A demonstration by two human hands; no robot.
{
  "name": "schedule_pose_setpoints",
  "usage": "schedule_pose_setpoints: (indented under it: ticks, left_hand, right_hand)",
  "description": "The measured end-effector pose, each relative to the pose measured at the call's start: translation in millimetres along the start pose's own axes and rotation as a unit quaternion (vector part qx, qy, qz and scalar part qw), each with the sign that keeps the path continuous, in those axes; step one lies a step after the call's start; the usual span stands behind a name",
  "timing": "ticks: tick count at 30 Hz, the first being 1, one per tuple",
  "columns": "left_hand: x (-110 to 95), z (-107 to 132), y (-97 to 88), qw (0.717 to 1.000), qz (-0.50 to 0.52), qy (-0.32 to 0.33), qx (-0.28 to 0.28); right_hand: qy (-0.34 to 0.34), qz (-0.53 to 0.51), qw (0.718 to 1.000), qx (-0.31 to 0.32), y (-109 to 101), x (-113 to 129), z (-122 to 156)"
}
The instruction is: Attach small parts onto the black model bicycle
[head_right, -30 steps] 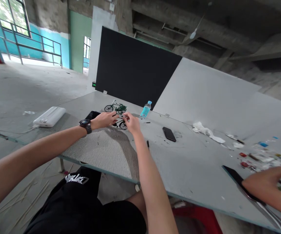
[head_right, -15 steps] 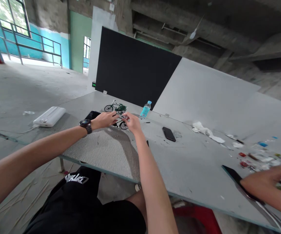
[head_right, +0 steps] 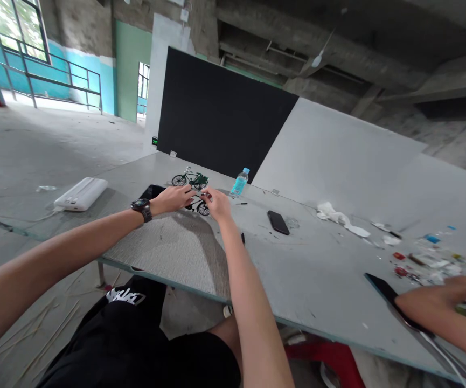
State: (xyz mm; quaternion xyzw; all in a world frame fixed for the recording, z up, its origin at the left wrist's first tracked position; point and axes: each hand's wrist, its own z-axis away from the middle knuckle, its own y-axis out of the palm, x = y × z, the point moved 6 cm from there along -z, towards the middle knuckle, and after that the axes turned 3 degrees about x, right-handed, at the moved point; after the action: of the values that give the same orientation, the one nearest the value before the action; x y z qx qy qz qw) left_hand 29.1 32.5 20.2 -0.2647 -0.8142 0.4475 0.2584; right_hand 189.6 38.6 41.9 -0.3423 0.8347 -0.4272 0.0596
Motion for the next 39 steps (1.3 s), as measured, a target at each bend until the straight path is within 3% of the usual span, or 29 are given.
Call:
schedule_pose_setpoints:
  ticks: [12,17,22,28,39]
  left_hand:
    - [2.1,1.8,-2.7,1.0,0.003,-0.008,0.004]
    - [8.7,5.1,-6.0,0.993,0.095,-0.054,-0.045]
    - [25.8,1.7,-2.2,0.954,0.273,-0.098,-0.083]
    - [50.3,0.1,1.3,0.869,0.464,-0.127,-0.12]
    - [48.6,0.5,3.6,0.839,0.515,-0.135,-0.108]
  right_hand:
    - [0.019,-0.064,0.998,0.003,0.2,-1.4,9.2]
    - [0.042,-0.116,0.992,-0.006,0.9,-1.0,10.0]
    - [0.032,-0.124,0.992,-0.014,-8.7,11.7,7.2]
    - [0.05,-0.229,0.972,0.023,-6.2,15.5,8.7]
    - [0.08,-0.311,0.947,0.026,11.8,3.3,8.4]
